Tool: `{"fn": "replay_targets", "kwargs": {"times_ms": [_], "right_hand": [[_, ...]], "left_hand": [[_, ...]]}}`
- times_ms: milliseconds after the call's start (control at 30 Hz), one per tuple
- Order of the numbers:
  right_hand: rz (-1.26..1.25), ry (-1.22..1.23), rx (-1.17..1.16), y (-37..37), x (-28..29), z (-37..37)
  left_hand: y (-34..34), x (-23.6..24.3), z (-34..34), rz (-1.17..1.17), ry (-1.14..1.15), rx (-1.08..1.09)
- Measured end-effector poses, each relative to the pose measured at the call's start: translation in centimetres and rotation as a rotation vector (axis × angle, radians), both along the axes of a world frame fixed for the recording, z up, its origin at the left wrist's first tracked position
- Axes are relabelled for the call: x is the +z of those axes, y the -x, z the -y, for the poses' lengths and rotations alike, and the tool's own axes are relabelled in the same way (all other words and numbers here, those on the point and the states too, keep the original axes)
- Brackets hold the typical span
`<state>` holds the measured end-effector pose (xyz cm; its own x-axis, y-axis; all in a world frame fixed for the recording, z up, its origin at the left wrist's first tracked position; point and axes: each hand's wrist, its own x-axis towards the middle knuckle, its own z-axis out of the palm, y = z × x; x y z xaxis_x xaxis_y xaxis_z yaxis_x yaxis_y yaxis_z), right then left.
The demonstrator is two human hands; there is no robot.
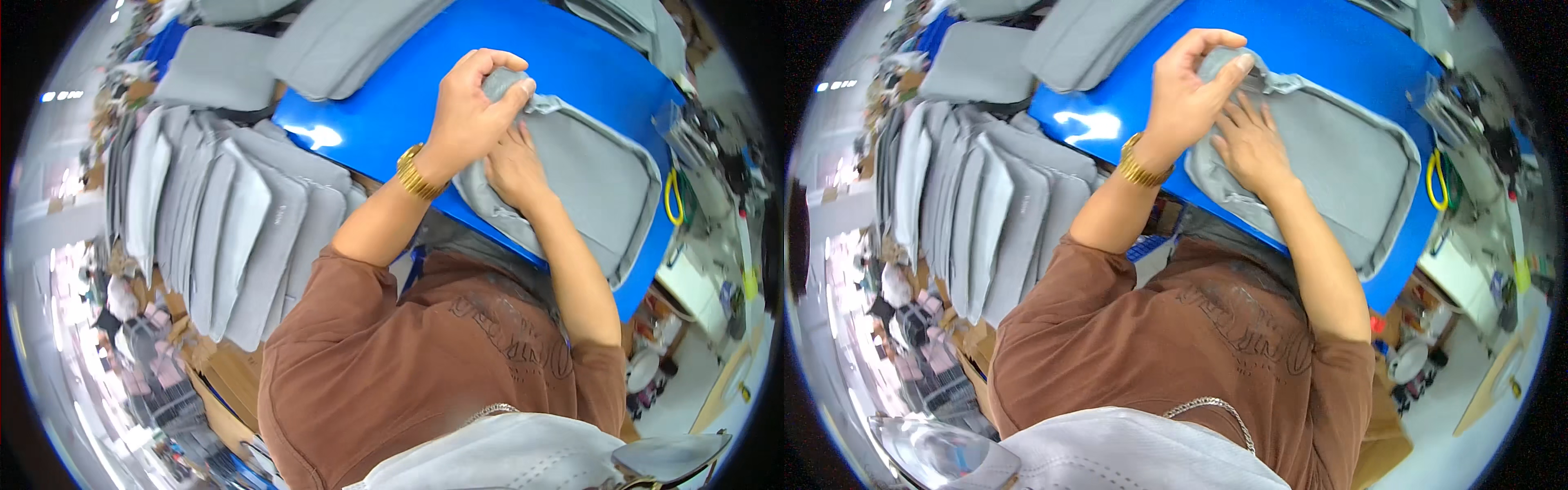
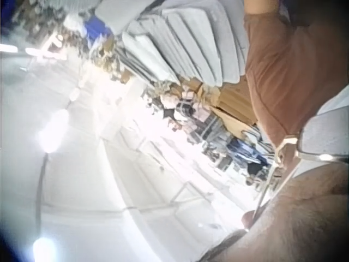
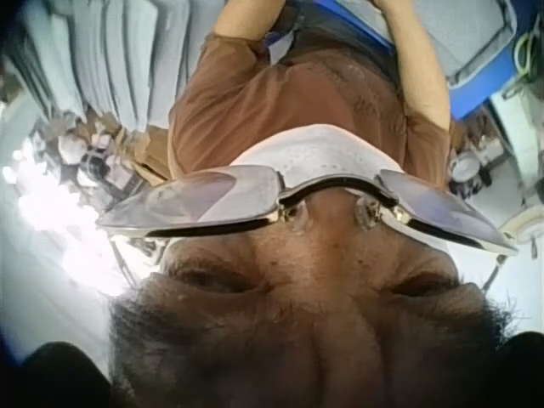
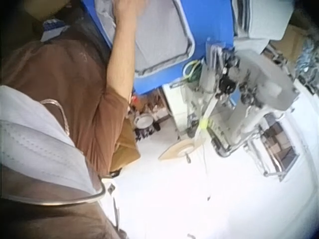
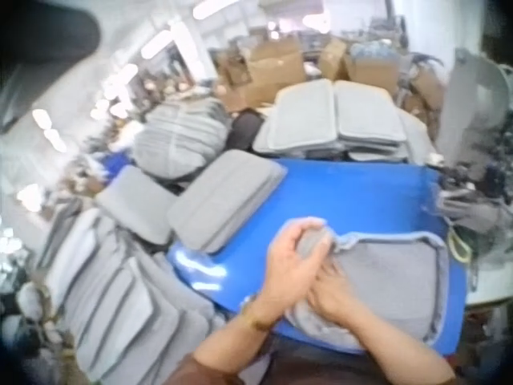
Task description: Sewing together fabric components using an industrial sewing machine to create bags.
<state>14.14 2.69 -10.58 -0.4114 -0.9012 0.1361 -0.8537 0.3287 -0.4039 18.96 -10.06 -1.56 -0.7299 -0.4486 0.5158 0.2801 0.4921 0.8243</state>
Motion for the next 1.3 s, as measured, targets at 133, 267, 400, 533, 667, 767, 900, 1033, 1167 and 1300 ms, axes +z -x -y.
{"fn": "replay_targets", "kwargs": {"times_ms": [133, 267, 400, 533, 667, 767, 900, 1033, 1167, 1300], "right_hand": [[-0.051, 0.046, 0.043, 0.3, 0.9, 0.2], [0.219, 0.153, 0.049, 0.7, 2.7, -2.5], [0.274, 0.205, 0.012, -1.0, 4.3, -8.0], [0.227, 0.188, -0.07, -2.1, 3.4, -10.3], [0.253, 0.27, -0.135, -2.3, 2.4, -10.4], [0.296, 0.208, -0.162, -2.2, 3.0, -10.6], [1.095, 0.622, -0.297, -2.0, 4.7, -10.0], [1.482, 0.882, -0.437, -1.9, 5.1, -8.2], [1.41, 1.059, -0.508, -1.3, 5.8, -10.0], [1.397, 0.805, -0.297, 0.7, 8.1, -14.3]], "left_hand": [[1.8, -1.9, 8.6, 0.048, 0.491, 0.344], [1.3, -4.4, 17.3, 0.433, 0.692, 0.623], [0.0, -7.7, 20.6, 0.589, 0.705, 0.825], [-0.8, -9.2, 20.9, 0.414, 0.668, 0.749], [-1.1, -7.4, 21.2, 0.353, 0.5, 0.741], [-1.1, -4.5, 19.3, 0.278, 0.503, 0.805], [-1.8, 0.7, 9.5, 0.11, 0.63, 0.627], [-6.2, 2.3, -6.2, 0.328, 0.516, -0.052], [-6.4, 1.8, -6.0, 0.187, 0.509, -0.023], [-5.5, 0.3, 1.1, 0.375, -0.306, -0.064]]}}
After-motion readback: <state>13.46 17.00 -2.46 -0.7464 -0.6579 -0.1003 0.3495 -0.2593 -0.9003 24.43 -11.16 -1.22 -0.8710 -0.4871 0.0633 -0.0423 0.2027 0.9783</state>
